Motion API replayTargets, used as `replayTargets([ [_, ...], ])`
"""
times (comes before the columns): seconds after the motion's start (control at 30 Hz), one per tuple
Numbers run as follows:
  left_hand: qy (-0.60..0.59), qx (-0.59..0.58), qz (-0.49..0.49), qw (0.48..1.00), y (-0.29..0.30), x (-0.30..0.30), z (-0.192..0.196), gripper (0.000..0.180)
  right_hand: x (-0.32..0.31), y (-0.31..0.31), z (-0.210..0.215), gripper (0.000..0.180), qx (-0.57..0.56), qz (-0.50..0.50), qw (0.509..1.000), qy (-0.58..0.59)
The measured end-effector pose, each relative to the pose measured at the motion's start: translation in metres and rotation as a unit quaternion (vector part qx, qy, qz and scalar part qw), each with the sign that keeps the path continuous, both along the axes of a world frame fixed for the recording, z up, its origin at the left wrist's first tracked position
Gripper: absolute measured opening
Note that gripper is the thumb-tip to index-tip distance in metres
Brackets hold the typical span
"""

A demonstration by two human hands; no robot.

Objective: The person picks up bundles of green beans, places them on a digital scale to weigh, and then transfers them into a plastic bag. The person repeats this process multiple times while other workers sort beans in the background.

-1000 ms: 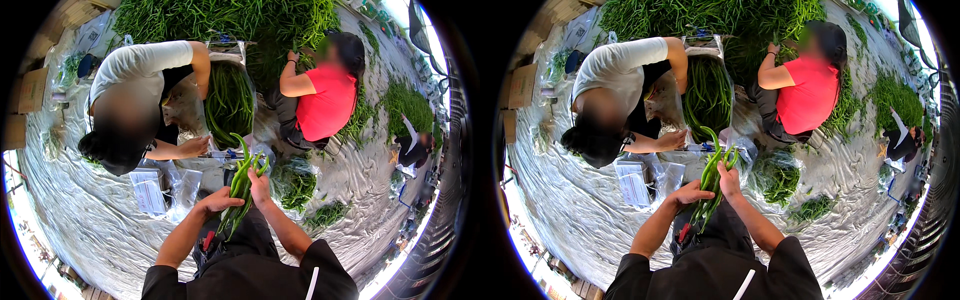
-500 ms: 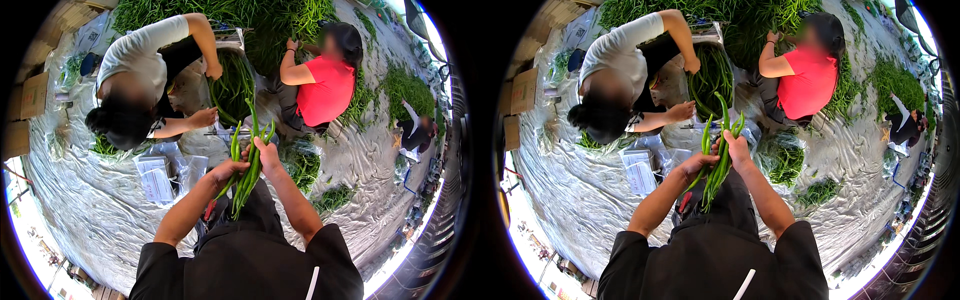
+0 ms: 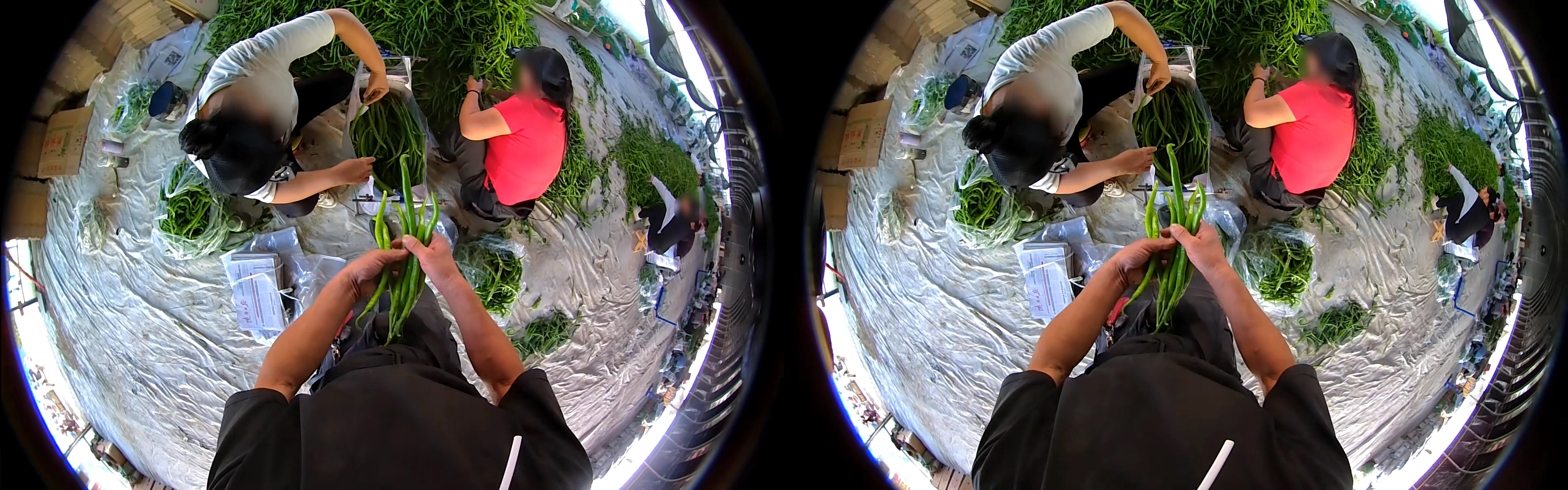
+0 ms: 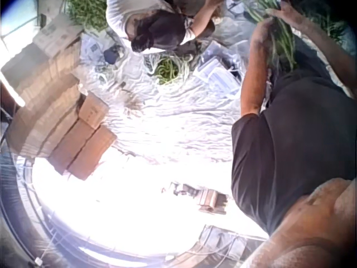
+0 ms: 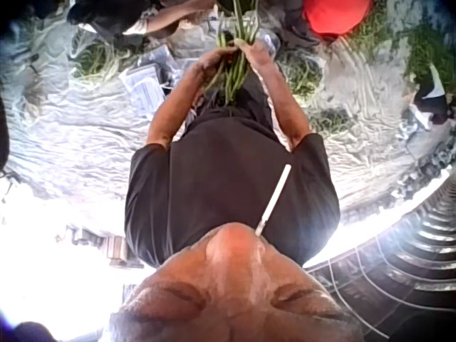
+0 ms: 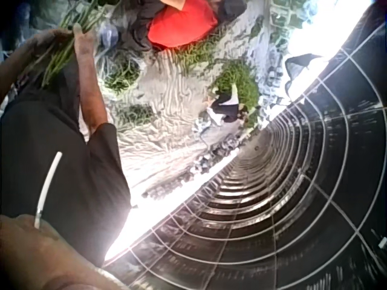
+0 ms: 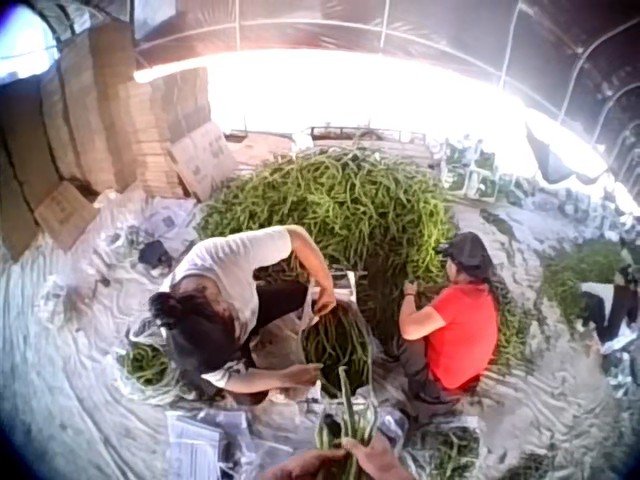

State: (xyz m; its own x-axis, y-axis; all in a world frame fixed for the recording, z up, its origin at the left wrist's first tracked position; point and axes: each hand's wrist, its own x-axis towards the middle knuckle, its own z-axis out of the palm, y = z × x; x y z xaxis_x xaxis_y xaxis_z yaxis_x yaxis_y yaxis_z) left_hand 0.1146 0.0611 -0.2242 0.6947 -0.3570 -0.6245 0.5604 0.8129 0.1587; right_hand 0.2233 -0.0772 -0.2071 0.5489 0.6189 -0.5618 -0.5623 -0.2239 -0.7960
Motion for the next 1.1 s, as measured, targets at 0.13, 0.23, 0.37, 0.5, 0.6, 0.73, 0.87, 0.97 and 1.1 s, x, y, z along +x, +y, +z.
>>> replayTargets([
  [0.13,-0.032,0.041,-0.037,0.998,0.003,-0.007,-0.007,0.023,-0.015,-0.009,-0.001,0.022,0.009,-0.001,1.0,0.008],
  [0.23,-0.045,0.065,-0.048,0.996,-0.02,-0.001,-0.012,0.031,-0.019,-0.022,-0.015,0.02,-0.027,-0.001,0.998,-0.053],
  [0.37,-0.056,0.031,-0.04,0.997,-0.023,0.01,0.003,0.038,-0.012,-0.03,-0.027,0.028,-0.045,0.046,0.988,-0.143],
  [0.5,-0.082,0.103,-0.034,0.991,-0.021,0.029,-0.004,0.039,0.02,-0.021,-0.02,0.043,-0.09,0.142,0.969,-0.183],
  [0.6,-0.038,0.031,-0.018,0.999,-0.017,0.044,-0.02,0.042,0.049,-0.008,-0.017,0.046,-0.111,0.223,0.952,-0.18],
  [0.73,-0.034,0.025,-0.007,0.999,-0.007,0.068,-0.025,0.04,0.084,-0.016,-0.059,0.044,0.009,0.135,0.991,-0.005],
  [0.87,0.037,0.052,0.01,0.998,0.019,0.092,-0.024,0.032,0.143,-0.008,-0.121,0.031,0.016,-0.009,1.0,-0.01],
  [0.97,0.017,0.082,-0.005,0.996,0.036,0.108,-0.035,0.031,0.174,0.028,-0.18,0.024,-0.109,0.127,0.971,-0.169],
  [1.1,0.03,0.13,-0.052,0.99,0.05,0.131,-0.049,0.033,0.178,0.087,-0.253,0.026,-0.145,0.476,0.806,-0.32],
])
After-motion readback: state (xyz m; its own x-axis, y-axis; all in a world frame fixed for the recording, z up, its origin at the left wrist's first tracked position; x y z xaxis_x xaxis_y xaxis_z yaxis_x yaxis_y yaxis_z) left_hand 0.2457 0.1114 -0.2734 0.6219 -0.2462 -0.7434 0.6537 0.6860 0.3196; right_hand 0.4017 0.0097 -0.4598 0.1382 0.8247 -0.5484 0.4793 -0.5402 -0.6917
